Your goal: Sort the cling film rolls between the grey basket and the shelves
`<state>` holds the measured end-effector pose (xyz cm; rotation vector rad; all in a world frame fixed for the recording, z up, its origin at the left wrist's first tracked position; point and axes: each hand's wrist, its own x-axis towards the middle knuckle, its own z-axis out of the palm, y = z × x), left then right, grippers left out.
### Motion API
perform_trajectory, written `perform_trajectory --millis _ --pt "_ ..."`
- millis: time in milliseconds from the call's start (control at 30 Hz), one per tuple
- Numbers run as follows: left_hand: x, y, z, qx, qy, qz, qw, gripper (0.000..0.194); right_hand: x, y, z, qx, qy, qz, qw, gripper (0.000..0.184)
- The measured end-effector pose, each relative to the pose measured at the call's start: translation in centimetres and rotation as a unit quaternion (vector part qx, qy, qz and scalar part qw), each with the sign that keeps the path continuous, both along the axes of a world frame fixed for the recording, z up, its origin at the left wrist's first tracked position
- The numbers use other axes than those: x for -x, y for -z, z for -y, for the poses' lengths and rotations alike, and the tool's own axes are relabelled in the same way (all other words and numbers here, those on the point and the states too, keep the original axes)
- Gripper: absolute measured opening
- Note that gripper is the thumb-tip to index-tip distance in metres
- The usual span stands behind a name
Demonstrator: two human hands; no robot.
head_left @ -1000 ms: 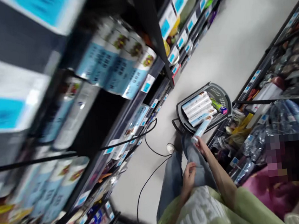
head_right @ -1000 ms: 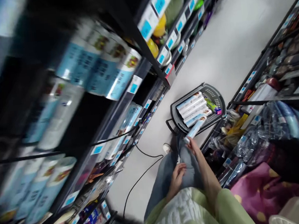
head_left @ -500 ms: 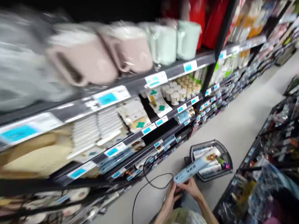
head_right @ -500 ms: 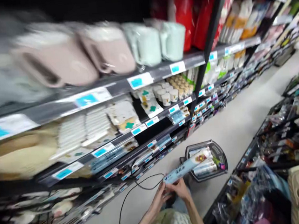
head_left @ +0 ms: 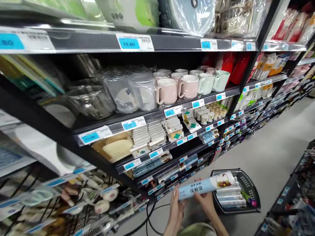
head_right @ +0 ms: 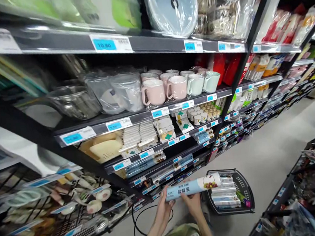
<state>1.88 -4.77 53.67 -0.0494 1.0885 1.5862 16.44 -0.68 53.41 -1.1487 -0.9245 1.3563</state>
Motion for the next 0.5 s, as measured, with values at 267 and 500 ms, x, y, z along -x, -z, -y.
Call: perform_trajectory --millis 267,500 --pt "-0.5 -5.8 -4.8 -0.035 -0.152 0.039 0.987 0.025 -5.8 -3.2 -7.5 -0.007 0.202 -0.058 0.978 0.065" --pt "-5.7 -11.0 -9.5 -0.036 -0.178 0.149 0.972 0.033 -11.8 -6.3 -12.6 -0.117 0.087 0.001 0.989 0.054"
